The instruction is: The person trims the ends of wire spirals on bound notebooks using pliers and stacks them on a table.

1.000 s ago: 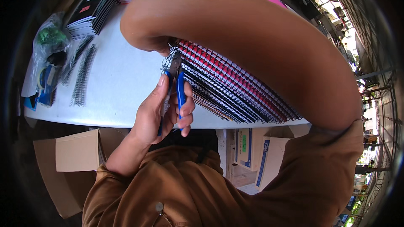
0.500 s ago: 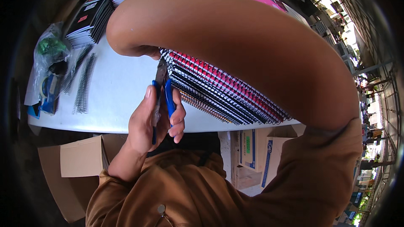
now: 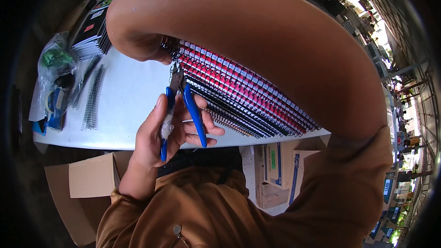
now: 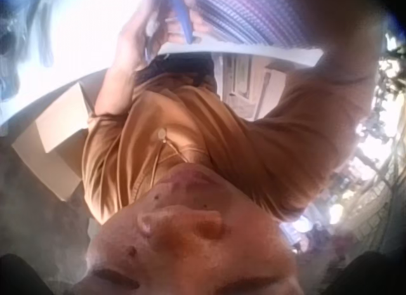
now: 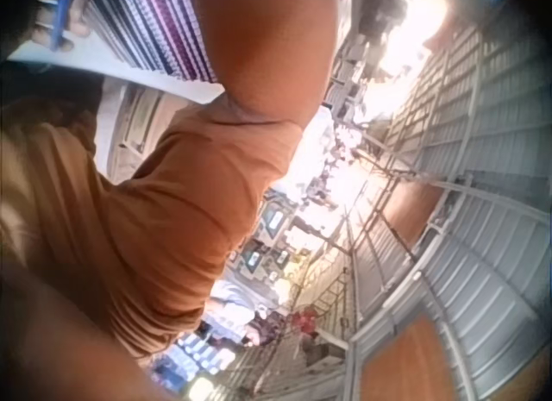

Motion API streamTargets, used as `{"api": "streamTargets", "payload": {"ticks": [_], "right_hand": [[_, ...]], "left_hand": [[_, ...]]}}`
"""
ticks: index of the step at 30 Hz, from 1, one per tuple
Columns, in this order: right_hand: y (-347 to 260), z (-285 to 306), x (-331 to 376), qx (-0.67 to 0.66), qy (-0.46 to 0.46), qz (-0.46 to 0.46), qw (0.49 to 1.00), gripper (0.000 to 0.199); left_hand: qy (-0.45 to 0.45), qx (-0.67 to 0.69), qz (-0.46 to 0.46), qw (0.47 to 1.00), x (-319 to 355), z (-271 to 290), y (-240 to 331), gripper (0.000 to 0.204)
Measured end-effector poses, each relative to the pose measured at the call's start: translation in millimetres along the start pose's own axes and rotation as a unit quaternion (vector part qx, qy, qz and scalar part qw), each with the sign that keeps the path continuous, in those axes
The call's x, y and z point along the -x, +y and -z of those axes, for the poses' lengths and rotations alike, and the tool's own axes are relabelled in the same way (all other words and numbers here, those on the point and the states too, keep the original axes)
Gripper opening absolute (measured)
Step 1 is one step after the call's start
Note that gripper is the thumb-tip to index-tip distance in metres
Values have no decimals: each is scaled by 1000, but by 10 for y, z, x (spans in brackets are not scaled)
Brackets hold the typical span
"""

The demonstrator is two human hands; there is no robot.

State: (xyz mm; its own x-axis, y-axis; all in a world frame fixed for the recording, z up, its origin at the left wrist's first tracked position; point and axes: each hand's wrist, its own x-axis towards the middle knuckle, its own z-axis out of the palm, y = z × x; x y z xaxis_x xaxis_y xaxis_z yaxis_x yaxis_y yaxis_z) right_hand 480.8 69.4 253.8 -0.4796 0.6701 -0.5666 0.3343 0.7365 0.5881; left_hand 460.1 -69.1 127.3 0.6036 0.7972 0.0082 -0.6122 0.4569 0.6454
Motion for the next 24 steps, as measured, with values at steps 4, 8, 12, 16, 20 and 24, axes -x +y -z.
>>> {"api": "streamTargets", "payload": {"ticks": [4, 8, 12, 16, 20, 24], "right_hand": [[1, 8, 19, -7, 9, 4, 1000, 39], [13, 7, 51, -12, 16, 2, 1000, 39], [53, -17, 71, -20, 16, 0, 1000, 39], [20, 35, 73, -20, 29, 11, 999, 39], [38, 34, 110, -22, 26, 9, 999, 39], [41, 6, 129, -24, 27, 9, 999, 38]], "left_hand": [[8, 25, -7, 1000, -65, 63, 28, 61], [-223, 155, -61, 961, -67, 280, -112, 63], [-4, -28, -16, 999, 11, -93, 30, 64], [0, -36, -12, 999, -55, -61, 99, 69], [-30, -21, -18, 999, -43, -33, 112, 70], [18, 26, 4, 1000, -51, -135, 82, 67]]}}
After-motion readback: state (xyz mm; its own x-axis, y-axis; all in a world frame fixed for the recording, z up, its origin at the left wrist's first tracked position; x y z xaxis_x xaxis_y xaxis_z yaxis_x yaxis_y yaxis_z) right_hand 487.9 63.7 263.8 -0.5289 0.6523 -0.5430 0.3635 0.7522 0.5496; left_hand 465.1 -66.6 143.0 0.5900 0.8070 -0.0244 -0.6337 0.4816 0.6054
